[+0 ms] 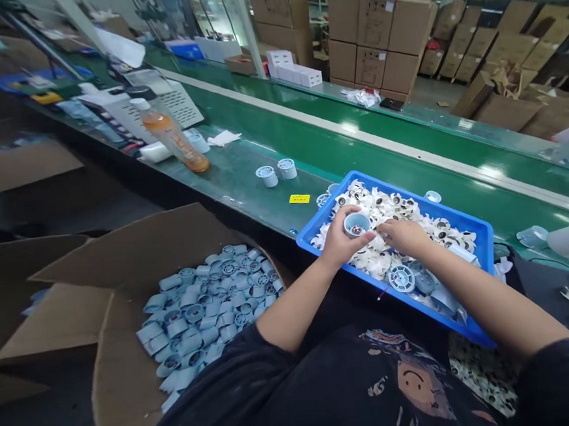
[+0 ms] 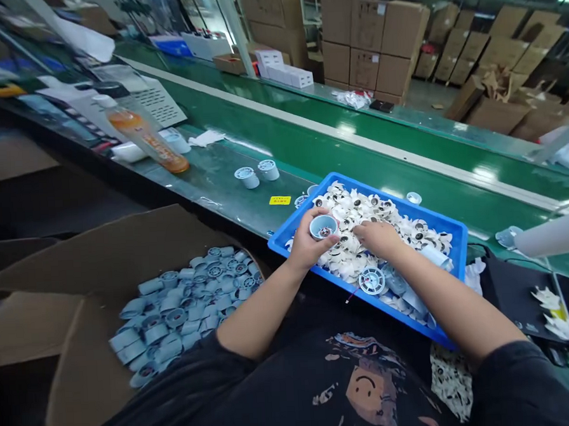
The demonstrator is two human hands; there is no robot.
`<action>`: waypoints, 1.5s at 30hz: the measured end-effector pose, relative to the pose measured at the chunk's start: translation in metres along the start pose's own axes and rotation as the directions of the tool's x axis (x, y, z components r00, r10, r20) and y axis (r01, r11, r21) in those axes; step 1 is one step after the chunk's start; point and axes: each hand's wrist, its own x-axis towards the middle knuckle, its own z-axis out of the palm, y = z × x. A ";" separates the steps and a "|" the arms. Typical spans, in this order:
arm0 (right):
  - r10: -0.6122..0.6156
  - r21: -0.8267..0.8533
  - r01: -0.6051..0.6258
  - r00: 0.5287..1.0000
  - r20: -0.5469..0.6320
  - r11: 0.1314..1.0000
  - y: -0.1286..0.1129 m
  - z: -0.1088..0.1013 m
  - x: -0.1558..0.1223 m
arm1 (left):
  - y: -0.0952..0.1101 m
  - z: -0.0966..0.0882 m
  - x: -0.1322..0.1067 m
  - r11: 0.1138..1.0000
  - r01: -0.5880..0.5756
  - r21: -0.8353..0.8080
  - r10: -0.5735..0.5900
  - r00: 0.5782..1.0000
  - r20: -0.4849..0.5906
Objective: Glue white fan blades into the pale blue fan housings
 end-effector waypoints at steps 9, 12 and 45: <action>0.153 0.452 -0.065 0.975 -0.160 0.890 0.000 -0.026 -0.052 | 0.025 -0.018 -0.026 0.969 -0.221 0.112 0.205 0.969 0.134; 0.075 0.758 0.042 0.990 -0.119 0.651 -0.008 -0.019 -0.081 | 0.040 -0.021 -0.042 0.951 -0.217 0.222 0.131 0.929 0.346; -0.042 0.230 0.342 0.632 -0.774 0.911 -0.035 0.014 -0.163 | 0.063 -0.001 -0.021 0.655 -0.618 0.436 0.288 0.737 0.612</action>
